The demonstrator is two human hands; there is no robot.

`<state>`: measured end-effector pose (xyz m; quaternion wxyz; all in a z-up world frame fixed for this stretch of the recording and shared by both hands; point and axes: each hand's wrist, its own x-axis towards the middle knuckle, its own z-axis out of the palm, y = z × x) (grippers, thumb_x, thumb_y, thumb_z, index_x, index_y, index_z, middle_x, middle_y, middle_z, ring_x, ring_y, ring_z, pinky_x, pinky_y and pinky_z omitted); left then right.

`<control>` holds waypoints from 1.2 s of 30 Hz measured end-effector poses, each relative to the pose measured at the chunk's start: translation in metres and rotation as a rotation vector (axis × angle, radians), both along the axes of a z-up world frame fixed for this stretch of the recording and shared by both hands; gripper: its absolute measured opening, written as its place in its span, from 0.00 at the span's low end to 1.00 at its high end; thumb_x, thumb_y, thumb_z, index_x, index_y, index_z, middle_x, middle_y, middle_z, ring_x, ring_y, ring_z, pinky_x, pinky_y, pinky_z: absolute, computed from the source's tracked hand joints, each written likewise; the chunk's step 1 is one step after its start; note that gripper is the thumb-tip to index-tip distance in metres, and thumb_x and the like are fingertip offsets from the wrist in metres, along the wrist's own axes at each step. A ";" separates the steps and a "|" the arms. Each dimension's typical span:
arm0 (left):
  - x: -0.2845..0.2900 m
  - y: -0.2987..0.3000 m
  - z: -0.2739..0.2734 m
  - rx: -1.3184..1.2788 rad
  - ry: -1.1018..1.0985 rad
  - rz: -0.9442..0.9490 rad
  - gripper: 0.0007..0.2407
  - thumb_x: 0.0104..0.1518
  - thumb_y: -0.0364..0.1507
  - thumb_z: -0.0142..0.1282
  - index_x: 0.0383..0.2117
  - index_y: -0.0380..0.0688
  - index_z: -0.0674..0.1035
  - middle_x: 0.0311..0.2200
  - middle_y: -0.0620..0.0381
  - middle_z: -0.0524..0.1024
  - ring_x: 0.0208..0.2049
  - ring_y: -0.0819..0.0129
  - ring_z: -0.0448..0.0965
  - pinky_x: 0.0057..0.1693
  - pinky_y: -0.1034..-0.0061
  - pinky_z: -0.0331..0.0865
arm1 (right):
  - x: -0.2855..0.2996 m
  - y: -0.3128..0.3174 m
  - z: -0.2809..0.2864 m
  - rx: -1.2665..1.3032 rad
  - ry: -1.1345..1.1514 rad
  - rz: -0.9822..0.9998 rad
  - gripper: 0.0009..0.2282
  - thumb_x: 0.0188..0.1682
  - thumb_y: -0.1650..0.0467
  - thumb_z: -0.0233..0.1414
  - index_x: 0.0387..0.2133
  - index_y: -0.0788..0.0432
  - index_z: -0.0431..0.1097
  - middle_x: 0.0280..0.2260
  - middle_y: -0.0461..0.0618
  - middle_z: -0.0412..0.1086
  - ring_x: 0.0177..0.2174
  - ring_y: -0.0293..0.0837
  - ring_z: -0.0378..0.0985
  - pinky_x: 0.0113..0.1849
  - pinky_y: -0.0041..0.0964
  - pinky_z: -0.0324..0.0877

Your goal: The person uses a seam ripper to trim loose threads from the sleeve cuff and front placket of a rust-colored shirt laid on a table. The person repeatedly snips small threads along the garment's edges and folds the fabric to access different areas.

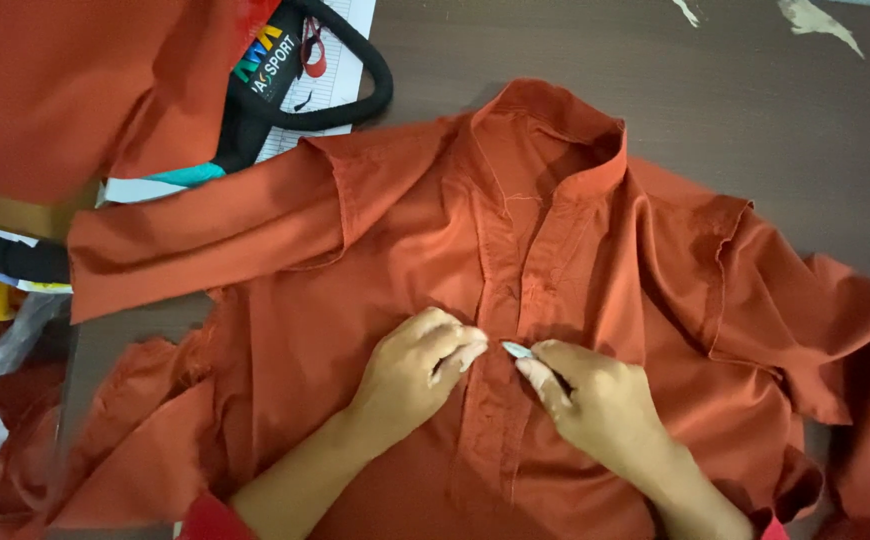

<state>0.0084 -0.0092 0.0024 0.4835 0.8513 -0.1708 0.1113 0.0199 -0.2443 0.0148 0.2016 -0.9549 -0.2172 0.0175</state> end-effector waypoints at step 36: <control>0.007 -0.003 0.003 0.175 0.226 -0.039 0.06 0.64 0.30 0.44 0.31 0.52 0.75 0.31 0.62 0.73 0.32 0.59 0.75 0.42 0.63 0.68 | 0.005 0.014 0.008 -0.080 0.153 -0.012 0.11 0.54 0.56 0.48 0.27 0.43 0.70 0.24 0.34 0.74 0.25 0.42 0.76 0.23 0.43 0.67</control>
